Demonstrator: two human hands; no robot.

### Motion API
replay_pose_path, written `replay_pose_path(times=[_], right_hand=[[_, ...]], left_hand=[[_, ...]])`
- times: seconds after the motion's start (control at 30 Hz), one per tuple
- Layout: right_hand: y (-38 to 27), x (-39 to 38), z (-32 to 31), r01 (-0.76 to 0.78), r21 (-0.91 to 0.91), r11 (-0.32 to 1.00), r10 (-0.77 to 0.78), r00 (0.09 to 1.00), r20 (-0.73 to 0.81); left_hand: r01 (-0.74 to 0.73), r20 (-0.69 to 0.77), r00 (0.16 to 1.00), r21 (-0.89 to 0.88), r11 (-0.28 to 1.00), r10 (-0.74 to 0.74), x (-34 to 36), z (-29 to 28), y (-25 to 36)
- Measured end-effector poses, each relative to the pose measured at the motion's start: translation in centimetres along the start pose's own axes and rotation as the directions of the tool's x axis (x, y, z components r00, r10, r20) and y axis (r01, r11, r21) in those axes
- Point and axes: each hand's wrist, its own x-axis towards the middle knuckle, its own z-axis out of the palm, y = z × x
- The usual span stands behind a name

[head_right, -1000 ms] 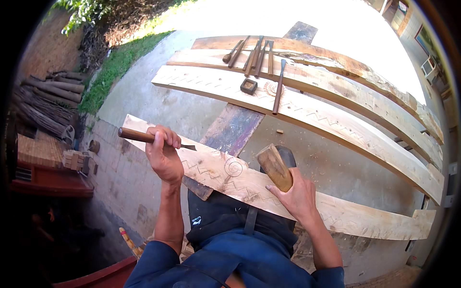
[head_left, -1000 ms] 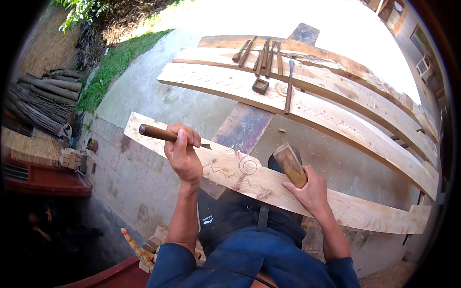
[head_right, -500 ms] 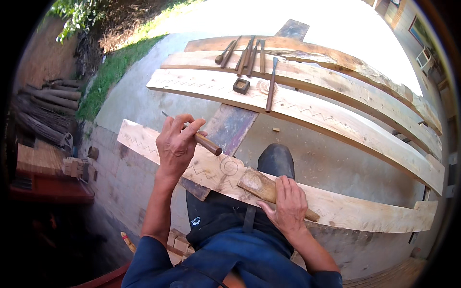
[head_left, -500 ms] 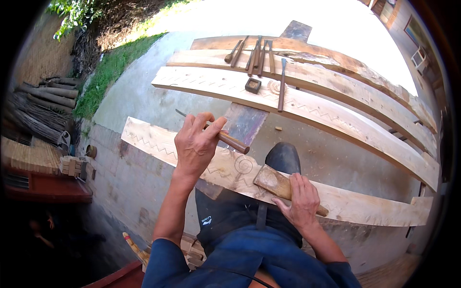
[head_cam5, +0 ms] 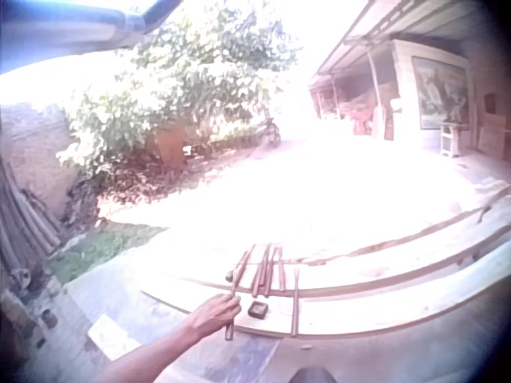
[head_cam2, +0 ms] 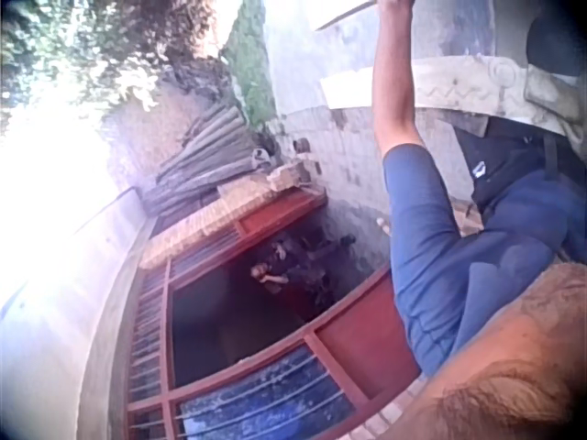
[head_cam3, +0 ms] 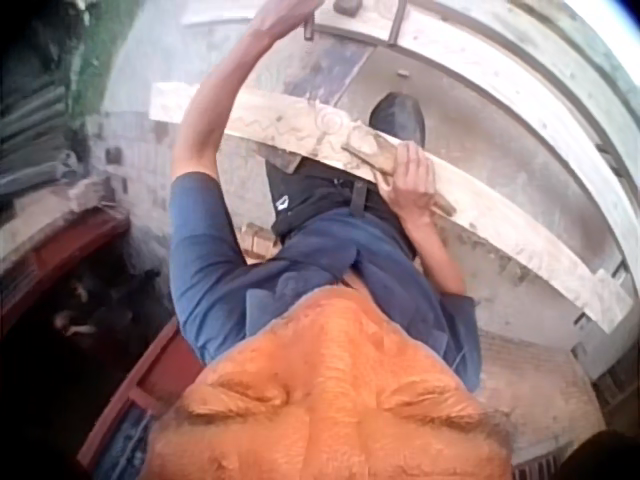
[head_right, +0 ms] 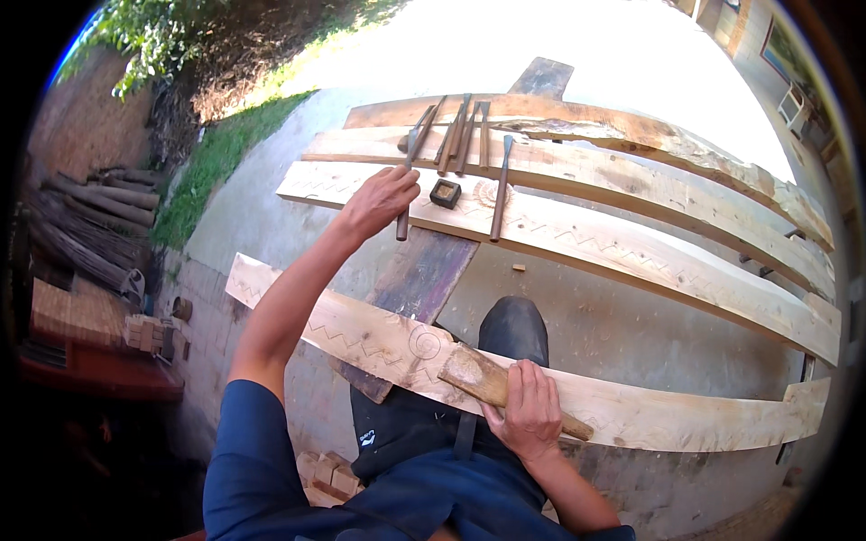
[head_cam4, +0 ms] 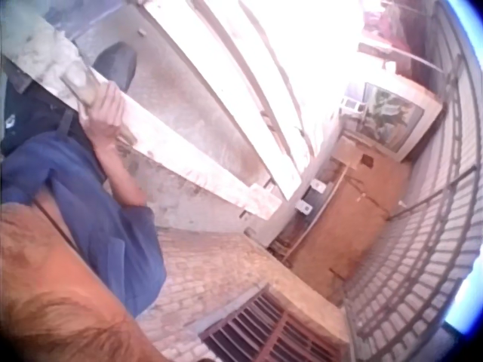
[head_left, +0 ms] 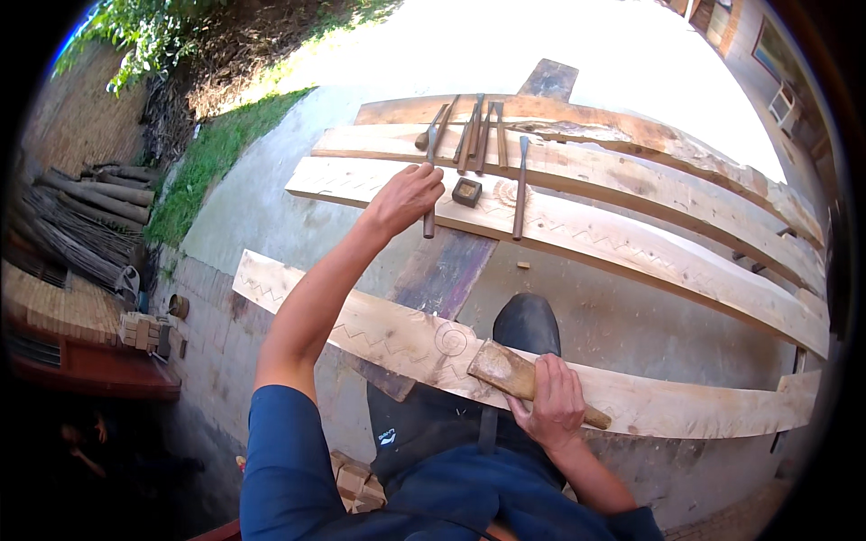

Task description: The person carves a decorative zigzag pattern into a long wooden plank using a chisel and a wooden mallet. They repeatedly strike the chisel to remove wood shavings and refine the design along the plank's length.

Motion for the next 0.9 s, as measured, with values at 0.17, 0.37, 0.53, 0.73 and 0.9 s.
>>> replay_pose_path(times=[0.17, 0.37, 0.53, 0.73, 0.9], right_hand=[[0.3, -0.2, 0.2, -0.002, -0.01, 1.0, 0.002, 1.0, -0.009], [0.4, 0.1, 0.1, 0.003, 0.009, 1.0, -0.003, 1.0, -0.002], [0.4, 0.1, 0.2, -0.005, 0.04, 0.999, 0.006, 1.0, -0.013], [0.5, -0.1, 0.2, -0.003, 0.021, 1.0, 0.003, 1.0, 0.001], [0.6, -0.1, 0.1, -0.006, 0.029, 1.0, 0.006, 1.0, 0.009]], left_hand=[[-0.094, 0.081, 0.993, 0.035, 0.995, 0.091, 3.2, 3.1, -2.3], [-0.1, 0.058, 0.993, -0.05, 0.994, 0.103, 3.5, 6.1, -4.4], [-0.057, 0.025, 0.998, -0.068, 0.996, 0.059, 3.2, 6.6, -4.3], [0.026, 0.0, 1.0, -0.103, 0.994, -0.026, 4.0, 6.0, -3.8], [0.422, -0.067, 0.89, -0.25, 0.871, -0.45, 7.8, 5.2, -0.6]])
